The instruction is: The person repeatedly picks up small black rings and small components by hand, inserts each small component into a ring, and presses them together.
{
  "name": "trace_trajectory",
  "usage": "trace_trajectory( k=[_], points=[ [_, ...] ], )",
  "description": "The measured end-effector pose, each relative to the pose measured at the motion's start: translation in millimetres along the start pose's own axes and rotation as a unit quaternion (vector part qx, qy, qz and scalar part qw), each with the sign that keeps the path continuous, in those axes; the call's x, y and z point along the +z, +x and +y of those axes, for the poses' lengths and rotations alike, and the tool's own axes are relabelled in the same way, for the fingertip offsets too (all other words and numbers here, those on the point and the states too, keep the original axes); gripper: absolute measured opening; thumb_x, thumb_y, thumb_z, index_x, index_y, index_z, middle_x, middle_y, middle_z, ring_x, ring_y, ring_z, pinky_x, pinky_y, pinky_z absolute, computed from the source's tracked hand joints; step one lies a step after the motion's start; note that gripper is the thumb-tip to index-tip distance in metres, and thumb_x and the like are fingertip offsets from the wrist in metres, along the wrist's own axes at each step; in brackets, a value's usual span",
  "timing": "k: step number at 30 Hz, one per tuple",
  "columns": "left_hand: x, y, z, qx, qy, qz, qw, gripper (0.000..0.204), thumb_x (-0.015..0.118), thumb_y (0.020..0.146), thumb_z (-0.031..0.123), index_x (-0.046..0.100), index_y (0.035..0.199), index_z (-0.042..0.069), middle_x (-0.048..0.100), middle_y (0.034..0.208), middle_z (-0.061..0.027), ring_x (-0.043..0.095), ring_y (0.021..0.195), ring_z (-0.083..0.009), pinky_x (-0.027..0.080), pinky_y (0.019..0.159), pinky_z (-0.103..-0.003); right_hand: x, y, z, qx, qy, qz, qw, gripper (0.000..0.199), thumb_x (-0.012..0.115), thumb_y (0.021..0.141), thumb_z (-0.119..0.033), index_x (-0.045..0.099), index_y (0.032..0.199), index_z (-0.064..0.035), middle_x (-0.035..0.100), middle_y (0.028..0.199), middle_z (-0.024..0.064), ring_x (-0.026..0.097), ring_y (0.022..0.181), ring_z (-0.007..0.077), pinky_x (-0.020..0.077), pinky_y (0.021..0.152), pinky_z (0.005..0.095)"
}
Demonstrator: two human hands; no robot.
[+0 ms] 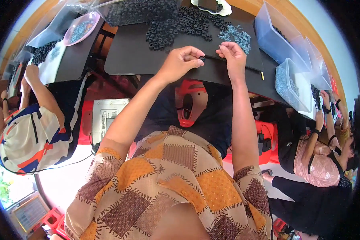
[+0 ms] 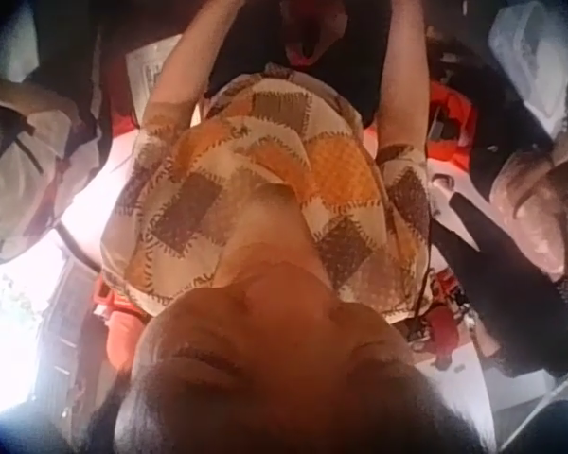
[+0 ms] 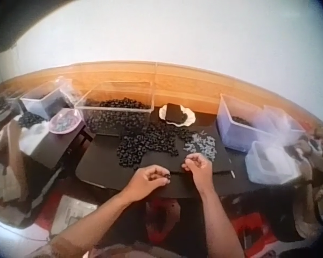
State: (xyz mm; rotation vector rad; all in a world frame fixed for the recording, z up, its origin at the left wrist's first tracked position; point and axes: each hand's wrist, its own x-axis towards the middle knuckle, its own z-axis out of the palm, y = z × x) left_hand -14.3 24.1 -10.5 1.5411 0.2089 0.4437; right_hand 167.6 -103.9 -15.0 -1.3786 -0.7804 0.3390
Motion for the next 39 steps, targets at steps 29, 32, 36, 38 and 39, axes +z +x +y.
trace_trajectory(
  k=[29,32,36,38,39],
  points=[
    [-5.6,-1.2,-3.1,0.003,-0.052,-0.016,0.999,0.023,0.065,0.090,0.006,0.063,0.112,-0.001,0.072,0.094,-0.0079,0.068,0.090,-0.0105,0.052,0.081,-0.024,-1.8,0.5,1.8,0.003,0.025,0.002,1.000,0.013,0.064,0.093,-0.007,0.065,0.103,0.0004,0.068,0.092,0.0058,0.067,0.080,0.0136,0.0515,0.072,0.0242],
    [-5.9,-1.1,-4.5,0.000,-0.057,-0.015,0.998,0.023,0.066,0.090,0.007,0.063,0.112,-0.001,0.073,0.093,-0.0076,0.068,0.089,-0.0098,0.051,0.080,-0.024,-1.8,-0.4,0.1,0.008,0.022,0.001,1.000,0.013,0.064,0.093,-0.007,0.065,0.103,-0.0001,0.069,0.092,0.0059,0.067,0.080,0.0137,0.0516,0.072,0.0241],
    [-5.4,-0.3,-4.1,-0.002,-0.059,-0.020,0.998,0.021,0.065,0.092,0.007,0.064,0.111,0.000,0.069,0.097,-0.0053,0.068,0.093,-0.0132,0.053,0.082,-0.025,-3.3,-1.1,0.2,0.009,0.022,0.005,1.000,0.012,0.064,0.092,-0.006,0.066,0.103,-0.0002,0.069,0.092,0.0057,0.067,0.079,0.0134,0.0517,0.071,0.0240],
    [-5.1,0.2,-4.7,-0.003,-0.060,-0.018,0.998,0.021,0.066,0.092,0.007,0.064,0.111,0.000,0.069,0.097,-0.0053,0.068,0.093,-0.0133,0.053,0.082,-0.025,-2.6,-1.8,0.0,0.010,0.015,0.007,1.000,0.012,0.064,0.092,-0.006,0.066,0.103,-0.0003,0.069,0.092,0.0055,0.067,0.079,0.0133,0.0516,0.071,0.0240],
    [-4.7,0.5,-4.7,-0.004,-0.062,-0.017,0.998,0.021,0.066,0.092,0.007,0.064,0.111,0.000,0.069,0.097,-0.0053,0.068,0.093,-0.0135,0.053,0.082,-0.025,-2.3,-2.0,-0.2,0.010,0.007,0.011,1.000,0.012,0.064,0.092,-0.006,0.066,0.103,-0.0003,0.069,0.091,0.0053,0.067,0.079,0.0131,0.0516,0.071,0.0241]
  ],
)
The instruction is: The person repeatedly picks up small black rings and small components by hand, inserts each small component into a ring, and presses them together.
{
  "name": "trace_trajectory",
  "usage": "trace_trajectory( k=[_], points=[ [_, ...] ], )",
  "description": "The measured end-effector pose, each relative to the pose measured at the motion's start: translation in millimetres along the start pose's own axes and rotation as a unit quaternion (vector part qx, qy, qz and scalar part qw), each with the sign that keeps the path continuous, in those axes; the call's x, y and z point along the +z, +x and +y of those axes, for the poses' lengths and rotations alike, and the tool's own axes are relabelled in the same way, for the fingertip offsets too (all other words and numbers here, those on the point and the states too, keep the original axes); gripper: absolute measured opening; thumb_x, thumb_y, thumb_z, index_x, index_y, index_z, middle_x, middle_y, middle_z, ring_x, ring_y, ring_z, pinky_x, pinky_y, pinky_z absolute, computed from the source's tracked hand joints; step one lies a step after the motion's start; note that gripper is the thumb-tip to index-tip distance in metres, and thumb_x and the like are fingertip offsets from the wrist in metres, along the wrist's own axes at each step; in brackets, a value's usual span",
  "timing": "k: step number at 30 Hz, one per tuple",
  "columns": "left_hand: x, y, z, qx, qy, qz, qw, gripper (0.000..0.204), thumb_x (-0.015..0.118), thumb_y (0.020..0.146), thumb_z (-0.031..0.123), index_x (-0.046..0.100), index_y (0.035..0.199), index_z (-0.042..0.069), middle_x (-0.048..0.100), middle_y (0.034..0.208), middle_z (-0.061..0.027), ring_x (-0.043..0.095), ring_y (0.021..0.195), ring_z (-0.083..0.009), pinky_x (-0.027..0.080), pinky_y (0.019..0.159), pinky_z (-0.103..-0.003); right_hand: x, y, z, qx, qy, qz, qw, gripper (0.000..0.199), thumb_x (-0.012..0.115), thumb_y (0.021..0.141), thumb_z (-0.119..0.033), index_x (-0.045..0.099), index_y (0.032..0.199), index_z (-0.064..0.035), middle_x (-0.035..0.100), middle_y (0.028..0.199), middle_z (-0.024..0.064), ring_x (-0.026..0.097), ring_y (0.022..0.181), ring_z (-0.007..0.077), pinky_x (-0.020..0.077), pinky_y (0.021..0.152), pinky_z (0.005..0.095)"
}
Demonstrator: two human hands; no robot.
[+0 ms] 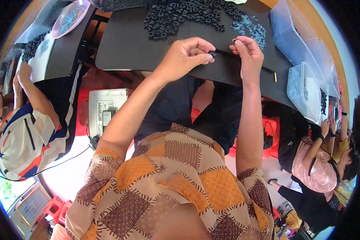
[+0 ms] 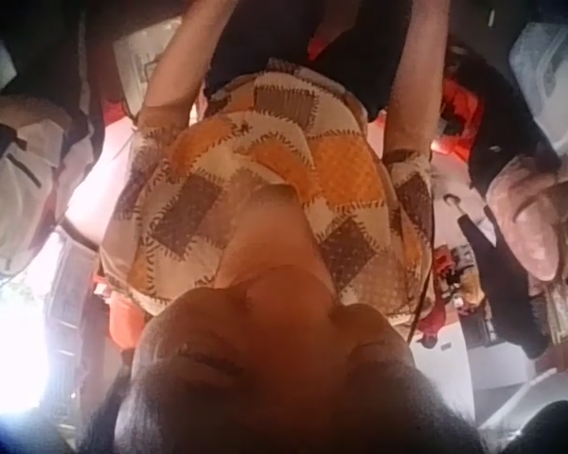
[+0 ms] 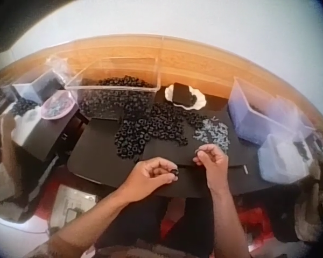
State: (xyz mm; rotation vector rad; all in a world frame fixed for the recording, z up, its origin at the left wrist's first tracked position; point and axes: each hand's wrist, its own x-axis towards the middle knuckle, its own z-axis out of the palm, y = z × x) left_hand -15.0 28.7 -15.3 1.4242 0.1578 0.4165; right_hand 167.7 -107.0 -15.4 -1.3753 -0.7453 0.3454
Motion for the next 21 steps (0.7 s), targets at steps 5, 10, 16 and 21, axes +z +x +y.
trace_trajectory(
  k=[5,10,16,21],
  points=[
    [1.2,-0.9,5.7,0.004,-0.027,0.011,1.000,0.022,0.064,0.092,0.006,0.062,0.112,-0.003,0.070,0.098,-0.0080,0.069,0.093,-0.0147,0.054,0.082,-0.026,1.4,0.0,-3.7,0.001,0.005,-0.003,1.000,0.012,0.065,0.092,-0.007,0.066,0.103,-0.0005,0.068,0.090,0.0049,0.067,0.079,0.0128,0.0514,0.070,0.0240],
    [-0.3,0.6,4.0,0.000,-0.059,0.020,0.998,0.022,0.065,0.092,0.006,0.062,0.113,-0.003,0.069,0.099,-0.0081,0.069,0.094,-0.0170,0.054,0.082,-0.026,-0.2,-2.3,-3.7,0.015,0.011,-0.001,1.000,0.011,0.064,0.093,-0.007,0.066,0.102,-0.0008,0.068,0.092,0.0048,0.067,0.078,0.0125,0.0511,0.069,0.0237],
    [0.5,2.1,4.7,-0.011,-0.093,0.037,0.995,0.023,0.068,0.090,0.004,0.063,0.112,0.001,0.068,0.102,-0.0071,0.069,0.095,-0.0178,0.054,0.082,-0.027,-3.0,-2.8,-4.0,0.016,0.026,-0.003,1.000,0.011,0.063,0.092,-0.005,0.065,0.102,-0.0012,0.068,0.094,0.0047,0.067,0.079,0.0128,0.0514,0.069,0.0238],
    [-3.2,2.2,0.9,-0.037,-0.107,0.043,0.993,0.025,0.068,0.090,0.005,0.063,0.114,0.001,0.068,0.107,-0.0094,0.069,0.095,-0.0188,0.055,0.083,-0.027,-1.2,-6.0,-6.4,0.014,0.037,-0.006,0.999,0.013,0.064,0.092,-0.001,0.065,0.104,-0.0005,0.069,0.097,0.0071,0.068,0.082,0.0143,0.0523,0.073,0.0241]
  ],
)
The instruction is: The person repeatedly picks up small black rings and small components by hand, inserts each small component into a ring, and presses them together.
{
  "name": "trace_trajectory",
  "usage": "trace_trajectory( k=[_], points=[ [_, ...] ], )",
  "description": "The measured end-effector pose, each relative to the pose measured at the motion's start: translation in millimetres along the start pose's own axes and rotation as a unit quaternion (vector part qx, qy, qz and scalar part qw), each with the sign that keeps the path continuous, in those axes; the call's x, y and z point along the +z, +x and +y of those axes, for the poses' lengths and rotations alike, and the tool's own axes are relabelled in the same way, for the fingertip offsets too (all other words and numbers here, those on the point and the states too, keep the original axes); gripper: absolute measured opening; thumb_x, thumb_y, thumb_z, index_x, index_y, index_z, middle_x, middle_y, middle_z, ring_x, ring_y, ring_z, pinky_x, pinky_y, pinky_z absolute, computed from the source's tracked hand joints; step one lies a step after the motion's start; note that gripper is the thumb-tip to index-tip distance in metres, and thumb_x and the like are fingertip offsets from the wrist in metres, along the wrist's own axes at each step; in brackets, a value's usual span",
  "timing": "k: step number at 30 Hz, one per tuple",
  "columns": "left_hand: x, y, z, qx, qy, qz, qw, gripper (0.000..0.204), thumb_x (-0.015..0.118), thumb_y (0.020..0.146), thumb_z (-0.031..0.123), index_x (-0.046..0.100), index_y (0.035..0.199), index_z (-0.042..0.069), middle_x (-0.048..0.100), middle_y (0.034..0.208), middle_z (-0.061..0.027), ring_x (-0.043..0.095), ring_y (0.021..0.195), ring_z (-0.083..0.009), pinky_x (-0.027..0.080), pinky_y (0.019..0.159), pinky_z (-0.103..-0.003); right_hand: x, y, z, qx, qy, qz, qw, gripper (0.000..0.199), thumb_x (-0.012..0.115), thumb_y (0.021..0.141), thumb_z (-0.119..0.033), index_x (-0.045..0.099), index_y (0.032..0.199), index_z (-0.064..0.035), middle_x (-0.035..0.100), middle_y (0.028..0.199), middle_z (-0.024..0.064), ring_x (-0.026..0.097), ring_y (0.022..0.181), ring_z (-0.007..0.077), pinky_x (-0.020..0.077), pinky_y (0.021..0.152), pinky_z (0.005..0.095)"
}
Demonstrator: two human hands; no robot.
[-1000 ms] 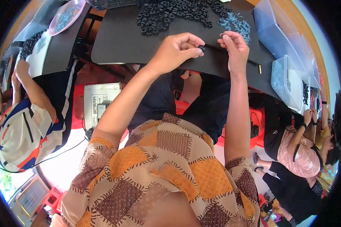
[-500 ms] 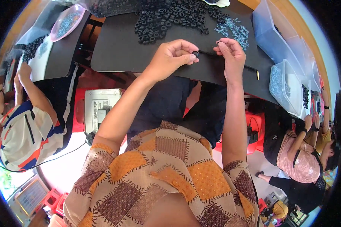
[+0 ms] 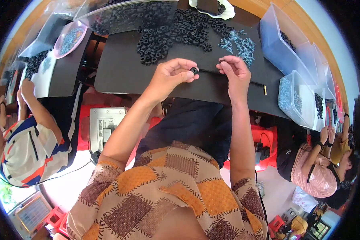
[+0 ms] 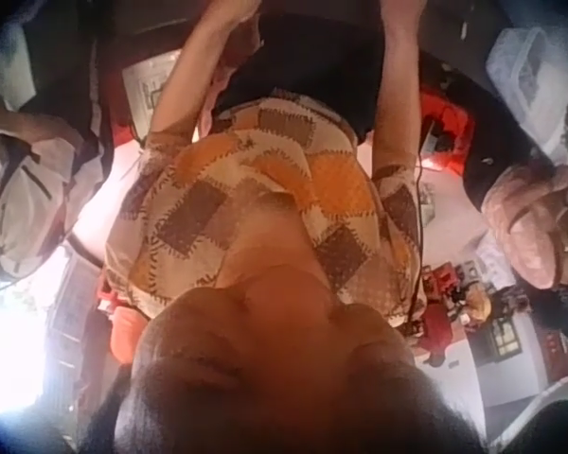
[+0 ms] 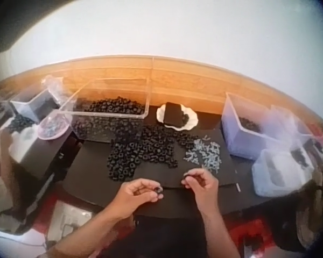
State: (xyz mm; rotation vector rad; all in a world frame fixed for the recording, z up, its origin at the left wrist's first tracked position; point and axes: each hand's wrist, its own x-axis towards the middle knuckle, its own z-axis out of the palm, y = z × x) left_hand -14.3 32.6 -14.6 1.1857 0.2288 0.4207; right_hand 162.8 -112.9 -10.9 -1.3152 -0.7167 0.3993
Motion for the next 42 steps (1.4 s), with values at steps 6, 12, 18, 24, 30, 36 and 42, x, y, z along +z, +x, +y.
trace_trajectory(
  k=[6,12,18,24,30,36,42],
  points=[
    [3.4,1.4,4.4,-0.012,-0.015,-0.002,1.000,0.023,0.066,0.091,0.004,0.063,0.113,-0.001,0.068,0.104,-0.0075,0.068,0.096,-0.0159,0.053,0.084,-0.027,14.5,-14.0,-13.5,0.029,0.026,-0.055,0.998,0.011,0.064,0.091,0.001,0.065,0.102,0.0008,0.068,0.099,0.0075,0.069,0.088,0.0168,0.0543,0.075,0.0255],
    [1.7,0.1,1.4,0.000,-0.002,0.004,1.000,0.022,0.068,0.089,0.004,0.064,0.111,0.002,0.069,0.106,-0.0089,0.068,0.094,-0.0156,0.053,0.082,-0.027,26.8,-20.6,-26.4,0.039,0.047,-0.092,0.994,0.010,0.064,0.090,0.003,0.064,0.100,0.0028,0.066,0.098,0.0084,0.070,0.086,0.0179,0.0557,0.074,0.0259],
    [5.4,0.6,4.1,-0.002,-0.020,-0.009,1.000,0.023,0.066,0.091,0.003,0.063,0.113,-0.001,0.068,0.103,-0.0071,0.067,0.097,-0.0144,0.053,0.085,-0.027,26.7,-21.5,-29.8,0.043,0.051,-0.112,0.991,0.009,0.065,0.090,0.003,0.065,0.099,0.0028,0.066,0.097,0.0089,0.069,0.085,0.0172,0.0558,0.076,0.0261],
    [3.8,-0.9,2.7,0.007,-0.026,-0.008,1.000,0.023,0.068,0.090,0.004,0.064,0.112,0.002,0.069,0.107,-0.0063,0.066,0.092,-0.0118,0.053,0.082,-0.026,29.8,-25.8,-34.3,0.025,0.037,-0.132,0.990,0.015,0.066,0.087,0.008,0.065,0.101,0.0039,0.064,0.102,0.0104,0.068,0.092,0.0184,0.0557,0.080,0.0274],
    [4.0,-0.8,1.3,0.006,-0.016,-0.011,1.000,0.023,0.068,0.089,0.003,0.064,0.112,0.002,0.069,0.107,-0.0069,0.067,0.095,-0.0130,0.053,0.083,-0.027,29.0,-24.6,-39.4,0.003,-0.033,-0.132,0.991,0.015,0.064,0.086,0.010,0.065,0.099,0.0040,0.064,0.103,0.0127,0.066,0.087,0.0174,0.0561,0.081,0.0288],
    [7.0,-1.1,2.6,-0.004,-0.022,-0.009,1.000,0.023,0.068,0.089,0.003,0.064,0.111,0.001,0.069,0.106,-0.0078,0.067,0.093,-0.0145,0.053,0.083,-0.027,26.8,-18.2,-45.0,-0.089,-0.126,-0.170,0.973,0.018,0.065,0.082,0.014,0.066,0.097,0.0041,0.064,0.102,0.0130,0.065,0.091,0.0161,0.0553,0.081,0.0274],
    [6.5,-3.3,3.1,-0.003,-0.031,0.002,1.000,0.024,0.069,0.089,0.003,0.064,0.112,-0.002,0.070,0.099,-0.0066,0.066,0.093,-0.0109,0.053,0.081,-0.024,34.0,-14.1,-46.4,-0.092,-0.146,-0.154,0.973,0.019,0.071,0.075,0.011,0.069,0.089,-0.0020,0.069,0.091,0.0084,0.066,0.084,0.0178,0.0530,0.074,0.0283]
  ],
)
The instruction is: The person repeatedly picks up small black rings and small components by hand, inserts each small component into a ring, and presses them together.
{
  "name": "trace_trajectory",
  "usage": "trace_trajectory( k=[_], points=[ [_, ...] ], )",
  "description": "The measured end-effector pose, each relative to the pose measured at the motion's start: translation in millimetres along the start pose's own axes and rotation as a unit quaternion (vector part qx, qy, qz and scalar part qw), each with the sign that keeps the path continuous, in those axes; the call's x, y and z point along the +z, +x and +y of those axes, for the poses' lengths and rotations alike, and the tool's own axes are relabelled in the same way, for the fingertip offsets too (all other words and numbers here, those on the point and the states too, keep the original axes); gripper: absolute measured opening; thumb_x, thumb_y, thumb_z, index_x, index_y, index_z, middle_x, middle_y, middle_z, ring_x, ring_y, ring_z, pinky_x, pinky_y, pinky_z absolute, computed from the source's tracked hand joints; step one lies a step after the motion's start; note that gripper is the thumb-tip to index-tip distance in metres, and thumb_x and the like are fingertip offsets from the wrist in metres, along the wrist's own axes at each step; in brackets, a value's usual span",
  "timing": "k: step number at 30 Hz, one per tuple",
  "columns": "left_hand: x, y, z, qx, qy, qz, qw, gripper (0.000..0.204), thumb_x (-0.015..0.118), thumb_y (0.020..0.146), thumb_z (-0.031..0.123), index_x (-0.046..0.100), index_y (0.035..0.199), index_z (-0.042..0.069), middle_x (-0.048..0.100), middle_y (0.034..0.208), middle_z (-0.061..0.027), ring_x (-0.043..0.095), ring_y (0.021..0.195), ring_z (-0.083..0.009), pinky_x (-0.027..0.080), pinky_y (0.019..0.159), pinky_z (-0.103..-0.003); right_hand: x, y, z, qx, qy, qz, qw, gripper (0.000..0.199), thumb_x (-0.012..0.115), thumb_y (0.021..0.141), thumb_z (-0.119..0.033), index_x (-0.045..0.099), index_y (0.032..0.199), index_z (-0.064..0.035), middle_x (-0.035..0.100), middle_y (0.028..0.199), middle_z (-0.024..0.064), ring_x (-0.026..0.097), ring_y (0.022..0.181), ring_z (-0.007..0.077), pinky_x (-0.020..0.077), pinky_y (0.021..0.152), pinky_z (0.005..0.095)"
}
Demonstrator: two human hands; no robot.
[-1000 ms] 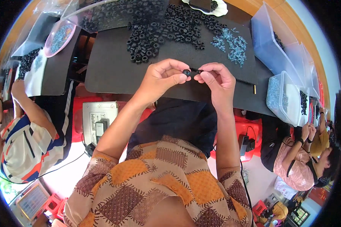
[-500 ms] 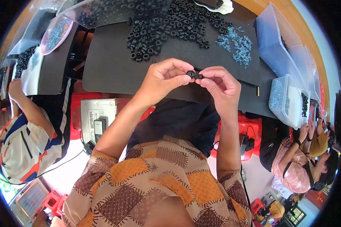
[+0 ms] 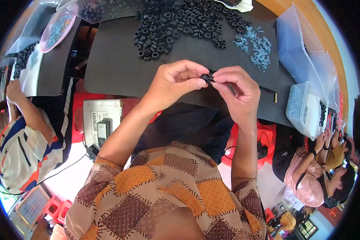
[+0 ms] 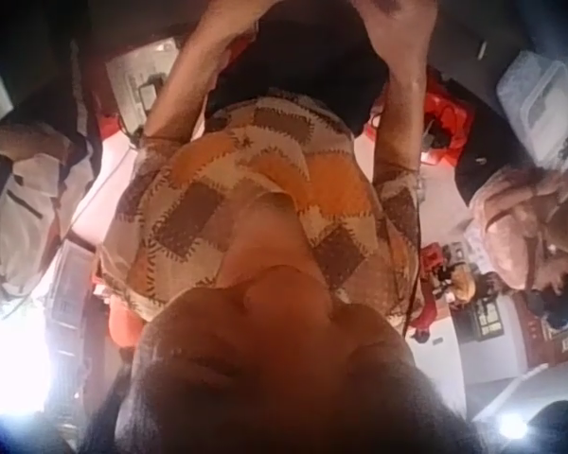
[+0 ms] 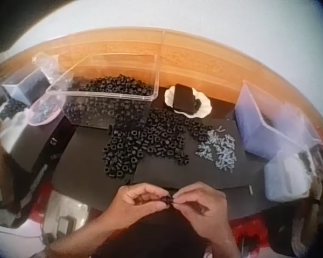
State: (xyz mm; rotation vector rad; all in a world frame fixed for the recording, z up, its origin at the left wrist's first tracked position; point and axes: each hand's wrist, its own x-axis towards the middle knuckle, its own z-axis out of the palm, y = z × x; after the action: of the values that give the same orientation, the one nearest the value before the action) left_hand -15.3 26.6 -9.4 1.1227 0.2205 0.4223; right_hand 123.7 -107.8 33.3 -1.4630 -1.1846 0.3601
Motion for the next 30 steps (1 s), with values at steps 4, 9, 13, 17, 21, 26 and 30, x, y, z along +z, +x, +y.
trace_trajectory(
  k=[4,9,13,17,21,26,30],
  points=[
    [2.6,-0.5,1.8,-0.007,0.026,0.007,1.000,0.024,0.069,0.089,0.003,0.065,0.112,-0.002,0.070,0.098,-0.0062,0.066,0.091,-0.0098,0.053,0.080,-0.023,-3.7,3.9,-6.0,-0.041,-0.094,-0.016,0.995,0.018,0.072,0.074,0.010,0.068,0.087,-0.0024,0.069,0.088,0.0084,0.067,0.080,0.0201,0.0534,0.071,0.0289],
    [5.8,-2.9,2.0,0.000,0.061,0.036,0.997,0.021,0.070,0.088,0.002,0.067,0.109,-0.002,0.070,0.097,-0.0048,0.065,0.088,-0.0077,0.052,0.077,-0.022,-0.1,5.5,-12.0,-0.083,-0.176,-0.018,0.981,0.018,0.072,0.073,0.009,0.068,0.086,-0.0026,0.068,0.087,0.0091,0.068,0.076,0.0226,0.0542,0.067,0.0298],
    [7.6,-3.5,-2.7,0.032,0.120,0.046,0.991,0.021,0.070,0.088,0.001,0.067,0.108,-0.002,0.069,0.096,-0.0042,0.064,0.086,-0.0066,0.052,0.076,-0.021,2.8,5.9,-10.7,-0.095,-0.185,-0.002,0.978,0.018,0.073,0.073,0.008,0.068,0.087,-0.0032,0.068,0.087,0.0095,0.067,0.075,0.0229,0.0543,0.065,0.0301],
    [7.6,-3.1,-1.0,0.030,0.074,0.046,0.996,0.021,0.069,0.088,0.000,0.067,0.108,-0.002,0.069,0.096,-0.0041,0.064,0.086,-0.0061,0.051,0.075,-0.020,-0.4,5.8,-8.6,-0.073,-0.143,0.010,0.987,0.019,0.074,0.072,0.007,0.068,0.087,-0.0033,0.069,0.087,0.0092,0.068,0.076,0.0213,0.0537,0.068,0.0296],
    [6.7,-3.0,-0.5,0.024,0.050,0.054,0.997,0.020,0.069,0.088,0.000,0.068,0.108,-0.002,0.070,0.097,-0.0046,0.065,0.087,-0.0063,0.051,0.075,-0.020,-0.7,3.9,-5.1,-0.047,-0.119,0.025,0.991,0.019,0.074,0.072,0.007,0.068,0.087,-0.0034,0.069,0.087,0.0089,0.068,0.077,0.0203,0.0531,0.070,0.0291],
    [6.1,-3.4,-0.6,0.028,0.073,0.048,0.996,0.019,0.069,0.088,0.001,0.068,0.108,-0.001,0.070,0.096,-0.0042,0.065,0.086,-0.0061,0.051,0.074,-0.020,0.1,4.2,-6.0,-0.052,-0.133,0.009,0.990,0.020,0.074,0.072,0.007,0.068,0.088,-0.0032,0.069,0.087,0.0091,0.068,0.077,0.0202,0.0533,0.070,0.0287],
    [5.1,-2.7,-3.4,0.042,0.083,0.045,0.995,0.019,0.069,0.088,0.001,0.068,0.108,-0.001,0.070,0.095,-0.0037,0.064,0.085,-0.0055,0.051,0.073,-0.020,-0.1,5.3,-5.5,-0.059,-0.126,0.000,0.990,0.020,0.074,0.072,0.007,0.069,0.088,-0.0031,0.069,0.087,0.0092,0.068,0.078,0.0203,0.0534,0.071,0.0286]
  ],
)
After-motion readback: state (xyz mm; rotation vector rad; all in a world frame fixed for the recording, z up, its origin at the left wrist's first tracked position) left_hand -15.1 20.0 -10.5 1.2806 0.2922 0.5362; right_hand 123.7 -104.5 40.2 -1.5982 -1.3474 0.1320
